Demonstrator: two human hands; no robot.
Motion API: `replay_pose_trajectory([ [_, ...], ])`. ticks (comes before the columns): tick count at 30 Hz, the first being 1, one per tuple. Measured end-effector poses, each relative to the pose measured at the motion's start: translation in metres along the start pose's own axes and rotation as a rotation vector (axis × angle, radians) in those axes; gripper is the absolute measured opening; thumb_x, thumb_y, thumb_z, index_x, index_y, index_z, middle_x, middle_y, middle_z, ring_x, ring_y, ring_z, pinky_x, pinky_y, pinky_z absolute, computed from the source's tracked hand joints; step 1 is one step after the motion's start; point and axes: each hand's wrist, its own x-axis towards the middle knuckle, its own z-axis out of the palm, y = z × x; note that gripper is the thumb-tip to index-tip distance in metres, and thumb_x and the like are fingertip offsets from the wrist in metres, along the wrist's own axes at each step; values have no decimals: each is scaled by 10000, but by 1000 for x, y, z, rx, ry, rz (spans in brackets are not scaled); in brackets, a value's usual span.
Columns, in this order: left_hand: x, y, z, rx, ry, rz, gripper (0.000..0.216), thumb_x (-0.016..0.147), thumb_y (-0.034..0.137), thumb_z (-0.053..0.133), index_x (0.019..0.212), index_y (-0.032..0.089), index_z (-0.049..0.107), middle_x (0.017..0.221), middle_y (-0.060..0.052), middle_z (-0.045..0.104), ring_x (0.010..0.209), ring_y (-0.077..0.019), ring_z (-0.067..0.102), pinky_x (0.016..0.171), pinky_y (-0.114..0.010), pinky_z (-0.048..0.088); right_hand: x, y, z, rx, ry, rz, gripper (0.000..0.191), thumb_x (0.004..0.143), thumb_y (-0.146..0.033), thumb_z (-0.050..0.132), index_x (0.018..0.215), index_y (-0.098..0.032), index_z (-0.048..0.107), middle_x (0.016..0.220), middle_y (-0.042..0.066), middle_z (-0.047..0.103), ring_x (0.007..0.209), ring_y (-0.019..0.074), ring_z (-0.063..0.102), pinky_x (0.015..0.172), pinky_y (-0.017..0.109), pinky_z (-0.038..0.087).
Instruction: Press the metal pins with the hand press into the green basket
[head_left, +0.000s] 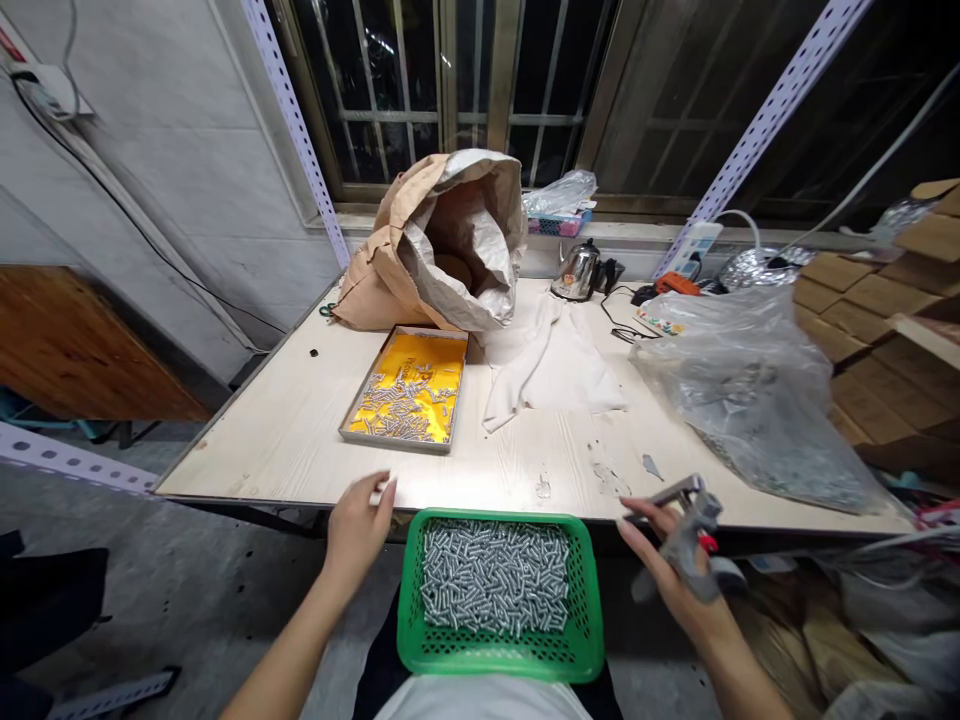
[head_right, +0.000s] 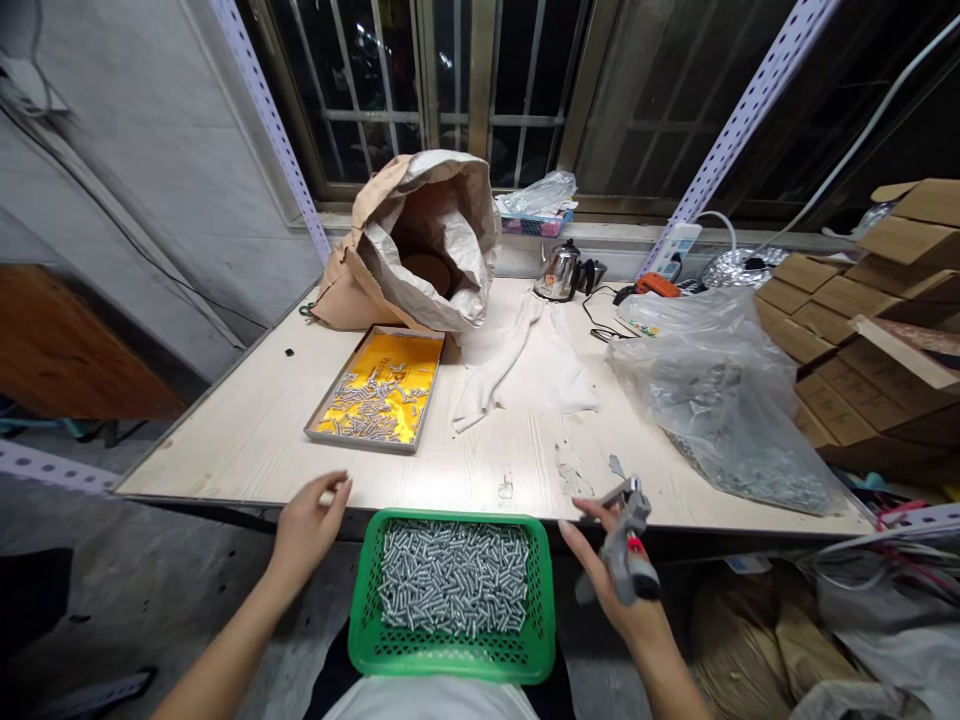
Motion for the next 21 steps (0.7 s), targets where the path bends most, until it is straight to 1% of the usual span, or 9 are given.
replay_pose_trajectory([
  [2, 48, 20, 11, 169, -5, 121, 359, 867, 349, 406, 1042, 129, 629, 1029, -148, 650, 1016, -269, 560, 901, -363, 418, 29, -14, 6, -111, 7, -52, 513, 702, -590, 595, 1067, -229, 609, 1106, 86, 574, 1133, 277, 499, 998, 437, 369],
  [5, 104, 40, 35, 430, -120, 80, 269, 798, 218, 480, 923, 67, 665, 980, -214, 627, 1018, -325, 537, 829, -379, 426, 68, -33, 27, -259, -70, -71, 516, 706, -556, 591, 1072, -193, 616, 1064, 98, 559, 984, 260, 560, 890, 405, 447],
  [7, 123, 43, 46, 496, -187, 57, 217, 758, 136, 486, 838, 66, 674, 927, -217, 629, 985, -324, 548, 773, -360, 429, 85, -38, 42, -376, -87, -177, 444, 721, -461, 581, 1040, -157, 635, 1062, 120, 535, 962, 258, 549, 887, 398, 444],
  [9, 128, 41, 50, 459, -180, 60, 198, 748, 107, 478, 794, 82, 669, 896, -200, 635, 959, -308, 562, 758, -347, 425, 95, -40, 54, -522, -69, -284, 410, 689, -374, 604, 1030, -153, 647, 1078, 139, 523, 992, 288, 515, 905, 428, 420],
  [11, 125, 39, 48, 317, -119, 45, 180, 761, 120, 475, 776, 98, 654, 854, -172, 642, 905, -279, 585, 760, -342, 426, 100, -39, 65, -635, -67, -378, 408, 641, -323, 634, 1009, -149, 657, 1102, 154, 518, 1038, 323, 475, 950, 467, 372],
  [14, 112, 43, 47, -97, -60, -55, 136, 757, 152, 510, 822, 102, 619, 765, -101, 634, 754, -205, 607, 706, -307, 446, 104, -42, 79, -677, -78, -487, 433, 614, -305, 646, 1013, -136, 641, 1141, 157, 509, 1094, 333, 433, 1045, 500, 259],
  [16, 100, 53, 51, -441, -97, -143, 222, 731, 167, 555, 939, 91, 583, 695, -41, 606, 641, -155, 593, 631, -269, 451, 107, -49, 89, -677, -64, -546, 458, 622, -303, 630, 1044, -127, 611, 1170, 159, 499, 1117, 324, 420, 1087, 511, 187],
  [18, 88, 64, 57, -731, -176, -214, 406, 699, 170, 600, 1085, 80, 514, 637, 12, 573, 559, -118, 561, 568, -234, 435, 110, -58, 95, -686, -39, -590, 483, 627, -291, 611, 1074, -110, 581, 1199, 172, 485, 1145, 324, 402, 1106, 525, 136],
  [21, 74, 80, 65, -941, -285, -274, 599, 651, 171, 660, 1191, 58, 426, 600, 42, 562, 509, -88, 520, 525, -202, 400, 112, -74, 100, -698, -10, -643, 529, 612, -257, 597, 1107, -76, 548, 1250, 196, 446, 1208, 330, 349, 1121, 526, 80],
])
